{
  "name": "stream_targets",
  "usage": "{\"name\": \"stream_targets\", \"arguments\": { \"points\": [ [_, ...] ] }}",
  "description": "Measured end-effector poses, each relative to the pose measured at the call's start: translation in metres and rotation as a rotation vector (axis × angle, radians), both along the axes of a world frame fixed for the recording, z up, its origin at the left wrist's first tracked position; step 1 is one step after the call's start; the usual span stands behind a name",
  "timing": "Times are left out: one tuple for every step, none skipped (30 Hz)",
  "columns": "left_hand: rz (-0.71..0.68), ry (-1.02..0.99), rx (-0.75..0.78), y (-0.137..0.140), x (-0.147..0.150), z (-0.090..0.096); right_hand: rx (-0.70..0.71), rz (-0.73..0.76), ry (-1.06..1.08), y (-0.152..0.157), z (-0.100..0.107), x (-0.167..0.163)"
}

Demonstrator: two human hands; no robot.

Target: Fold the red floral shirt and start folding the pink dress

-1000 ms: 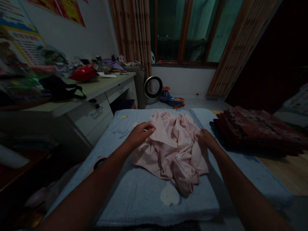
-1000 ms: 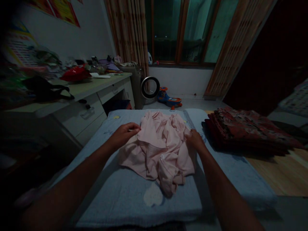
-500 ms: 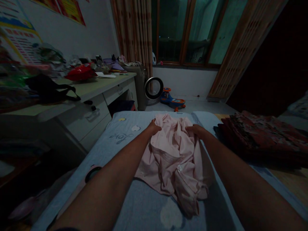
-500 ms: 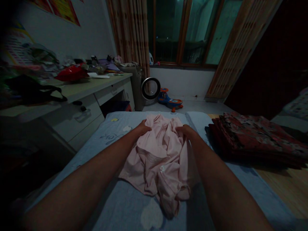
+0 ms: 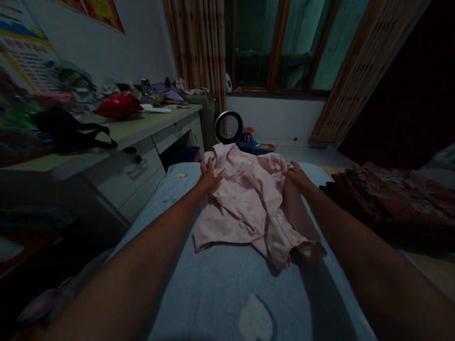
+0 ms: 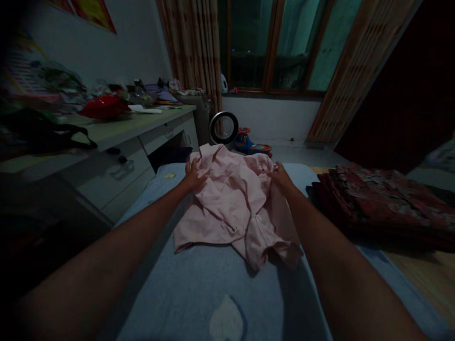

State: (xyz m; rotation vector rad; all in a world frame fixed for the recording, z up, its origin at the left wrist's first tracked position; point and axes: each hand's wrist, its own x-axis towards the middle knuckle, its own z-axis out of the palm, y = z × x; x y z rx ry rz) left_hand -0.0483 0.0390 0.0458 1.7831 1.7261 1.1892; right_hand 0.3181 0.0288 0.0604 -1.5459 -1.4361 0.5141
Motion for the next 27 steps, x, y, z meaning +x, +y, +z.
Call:
{"name": "stream_targets", "arguments": {
  "points": [
    [0.017, -0.009, -0.039, -0.005, -0.001, -0.004, -0.076, 0.052, 0.038, -0.007, -0.005, -0.003],
    [0.037, -0.013, -0.070, -0.012, -0.003, -0.007, -0.135, 0.081, 0.041, -0.016, -0.010, -0.004],
    [0.048, -0.007, -0.092, -0.022, -0.005, -0.010, -0.170, 0.116, 0.001, -0.026, -0.015, -0.002],
    [0.040, 0.012, -0.116, -0.034, -0.009, -0.013, -0.195, 0.141, -0.064, -0.038, -0.019, 0.001],
    [0.004, 0.045, -0.154, -0.047, -0.013, -0.016, -0.230, 0.115, -0.145, -0.051, -0.024, 0.007],
    [-0.058, 0.088, -0.209, -0.063, -0.017, -0.019, -0.248, 0.052, -0.238, -0.066, -0.029, 0.014],
    [-0.135, 0.131, -0.272, -0.081, -0.021, -0.022, -0.281, -0.006, -0.332, -0.082, -0.034, 0.022],
    [-0.213, 0.176, -0.326, -0.100, -0.024, -0.026, -0.311, -0.041, -0.419, -0.099, -0.039, 0.030],
    [-0.283, 0.227, -0.356, -0.118, -0.026, -0.031, -0.348, -0.061, -0.472, -0.117, -0.044, 0.036],
    [-0.330, 0.279, -0.380, -0.137, -0.027, -0.036, -0.391, -0.075, -0.486, -0.134, -0.049, 0.041],
    [-0.346, 0.319, -0.395, -0.154, -0.027, -0.041, -0.434, -0.059, -0.474, -0.151, -0.054, 0.044],
    [-0.351, 0.350, -0.402, -0.168, -0.025, -0.046, -0.472, -0.021, -0.463, -0.167, -0.058, 0.045],
    [-0.336, 0.377, -0.403, -0.180, -0.022, -0.051, -0.498, 0.006, -0.467, -0.180, -0.061, 0.044],
    [-0.317, 0.398, -0.384, -0.189, -0.018, -0.054, -0.516, 0.008, -0.473, -0.192, -0.062, 0.042],
    [-0.306, 0.398, -0.353, -0.194, -0.015, -0.056, -0.522, 0.015, -0.466, -0.200, -0.063, 0.038],
    [-0.300, 0.384, -0.313, -0.196, -0.012, -0.055, -0.511, 0.014, -0.443, -0.206, -0.062, 0.035],
    [-0.299, 0.357, -0.268, -0.195, -0.011, -0.053, -0.484, 0.012, -0.395, -0.209, -0.060, 0.032],
    [-0.297, 0.318, -0.225, -0.193, -0.011, -0.048, -0.445, 0.013, -0.318, -0.211, -0.057, 0.030],
    [-0.288, 0.269, -0.191, -0.191, -0.013, -0.040, -0.401, 0.008, -0.215, -0.211, -0.053, 0.029],
    [-0.264, 0.213, -0.165, -0.188, -0.016, -0.031, -0.354, -0.002, -0.098, -0.211, -0.048, 0.031],
    [-0.230, 0.144, -0.151, -0.186, -0.022, -0.020, -0.304, -0.023, 0.025, -0.211, -0.043, 0.034],
    [-0.190, 0.058, -0.144, -0.185, -0.029, -0.009, -0.254, -0.056, 0.138, -0.210, -0.037, 0.039],
    [-0.156, -0.049, -0.142, -0.185, -0.037, 0.002, -0.205, -0.095, 0.229, -0.210, -0.030, 0.044],
    [-0.124, -0.143, -0.159, -0.186, -0.047, 0.012, -0.156, -0.145, 0.290, -0.210, -0.024, 0.051],
    [-0.083, -0.211, -0.176, -0.188, -0.058, 0.021, -0.106, -0.200, 0.319, -0.210, -0.018, 0.057],
    [-0.044, -0.236, -0.199, -0.190, -0.069, 0.027, -0.058, -0.261, 0.325, -0.211, -0.012, 0.064],
    [-0.032, -0.219, -0.223, -0.192, -0.079, 0.031, -0.013, -0.330, 0.311, -0.212, -0.007, 0.069]
  ]
}}
